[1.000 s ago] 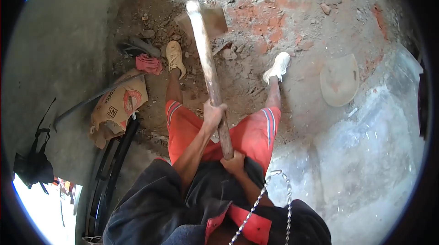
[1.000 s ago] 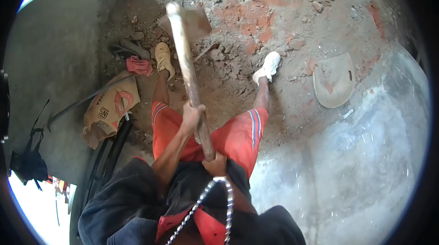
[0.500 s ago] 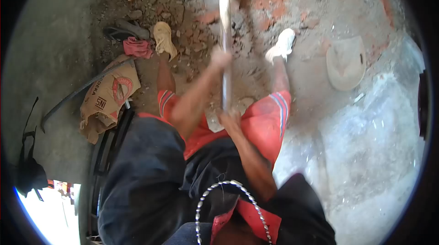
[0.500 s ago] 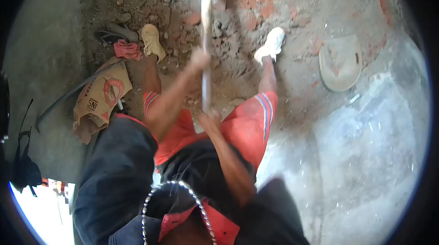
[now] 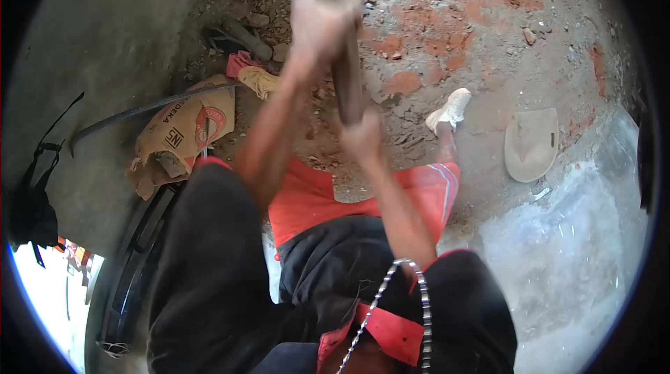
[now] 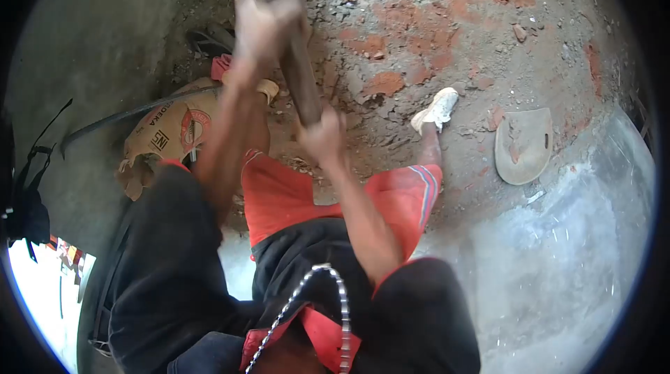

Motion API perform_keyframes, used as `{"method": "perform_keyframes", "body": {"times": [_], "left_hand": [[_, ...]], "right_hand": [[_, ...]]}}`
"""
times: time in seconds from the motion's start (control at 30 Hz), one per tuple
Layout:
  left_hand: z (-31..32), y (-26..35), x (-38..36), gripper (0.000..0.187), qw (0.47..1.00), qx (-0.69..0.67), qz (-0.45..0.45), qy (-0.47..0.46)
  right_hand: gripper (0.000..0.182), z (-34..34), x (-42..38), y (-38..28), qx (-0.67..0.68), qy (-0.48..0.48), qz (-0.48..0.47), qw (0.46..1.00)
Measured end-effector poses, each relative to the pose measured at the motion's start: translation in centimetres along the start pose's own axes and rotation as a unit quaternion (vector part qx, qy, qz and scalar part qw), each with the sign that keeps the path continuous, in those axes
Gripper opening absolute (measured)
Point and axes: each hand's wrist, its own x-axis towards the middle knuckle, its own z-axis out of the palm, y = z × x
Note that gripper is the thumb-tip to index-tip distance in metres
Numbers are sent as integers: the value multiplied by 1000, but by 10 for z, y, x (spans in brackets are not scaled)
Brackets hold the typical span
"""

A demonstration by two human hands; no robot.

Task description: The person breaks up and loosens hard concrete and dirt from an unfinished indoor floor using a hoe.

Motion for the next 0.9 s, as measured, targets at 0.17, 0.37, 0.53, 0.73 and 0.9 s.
{"method": "perform_keyframes", "body": {"times": [0.17,0.37,0.53,0.73,0.9], "left_hand": [[-53,-77,114,17,997,83,9,-1],[-20,-204,-93,29,910,44,-407,62],[-29,-170,-172,19,929,-41,-360,73],[-89,-34,10,19,998,-63,10,21],[-61,-109,103,21,998,39,25,-41]], "right_hand": [[27,94,53,28,-19,-75,120,990],[27,48,-154,91,-225,-209,189,933],[36,-5,-217,55,-103,-167,185,963],[32,78,-6,6,-86,-81,44,992],[29,91,38,32,-108,-71,115,985]]}}
